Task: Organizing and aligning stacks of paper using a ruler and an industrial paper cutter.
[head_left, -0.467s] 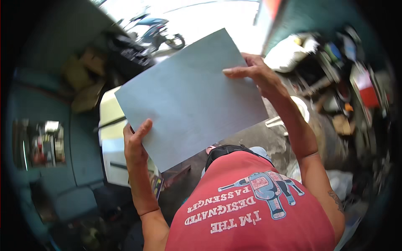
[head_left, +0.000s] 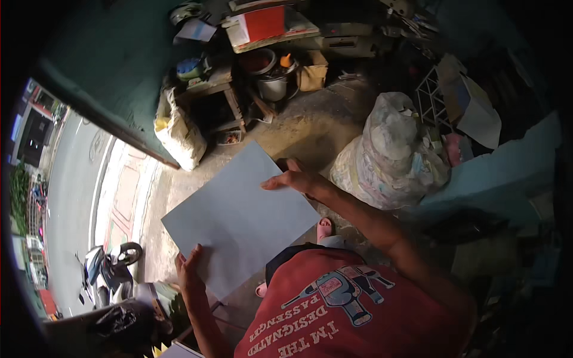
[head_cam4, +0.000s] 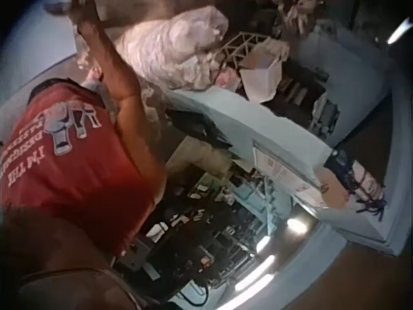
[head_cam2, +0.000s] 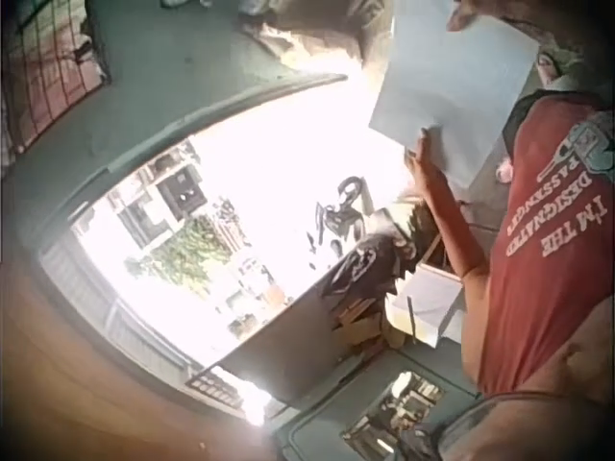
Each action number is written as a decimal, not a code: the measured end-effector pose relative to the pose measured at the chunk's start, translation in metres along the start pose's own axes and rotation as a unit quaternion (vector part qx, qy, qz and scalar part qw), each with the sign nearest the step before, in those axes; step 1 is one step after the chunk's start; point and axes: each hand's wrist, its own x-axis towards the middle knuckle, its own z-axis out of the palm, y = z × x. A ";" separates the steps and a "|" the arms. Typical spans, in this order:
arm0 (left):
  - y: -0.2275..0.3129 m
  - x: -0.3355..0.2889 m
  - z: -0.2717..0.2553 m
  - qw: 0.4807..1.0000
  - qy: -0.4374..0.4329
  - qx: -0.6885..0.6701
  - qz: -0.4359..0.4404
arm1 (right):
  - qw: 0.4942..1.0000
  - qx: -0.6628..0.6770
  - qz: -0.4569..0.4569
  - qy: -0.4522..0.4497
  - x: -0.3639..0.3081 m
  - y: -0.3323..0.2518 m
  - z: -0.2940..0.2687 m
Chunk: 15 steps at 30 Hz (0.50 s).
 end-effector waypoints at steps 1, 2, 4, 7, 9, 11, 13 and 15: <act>0.004 0.020 0.037 0.999 -0.007 0.044 0.008 | 0.998 0.065 -0.010 -0.006 0.003 0.018 -0.043; 0.011 0.033 0.073 1.000 -0.023 0.018 -0.009 | 0.997 0.073 -0.013 0.011 -0.001 0.022 -0.073; 0.038 0.044 0.144 0.993 -0.088 0.070 0.019 | 0.995 0.058 0.022 0.084 -0.007 0.027 -0.136; 0.068 0.091 0.245 0.975 -0.216 0.052 0.028 | 0.980 0.076 0.004 0.184 -0.002 0.049 -0.227; 0.097 0.113 0.298 0.946 -0.320 0.030 0.037 | 0.967 0.096 0.041 0.233 -0.012 0.023 -0.268; 0.120 0.144 0.352 0.935 -0.350 0.028 0.053 | 0.955 0.119 0.050 0.266 -0.003 0.008 -0.308; 0.139 0.168 0.409 0.918 -0.391 0.021 0.070 | 0.948 0.116 0.046 0.293 0.014 0.018 -0.357; 0.156 0.201 0.462 0.908 -0.410 0.021 0.084 | 0.933 0.117 0.003 0.341 0.033 0.021 -0.395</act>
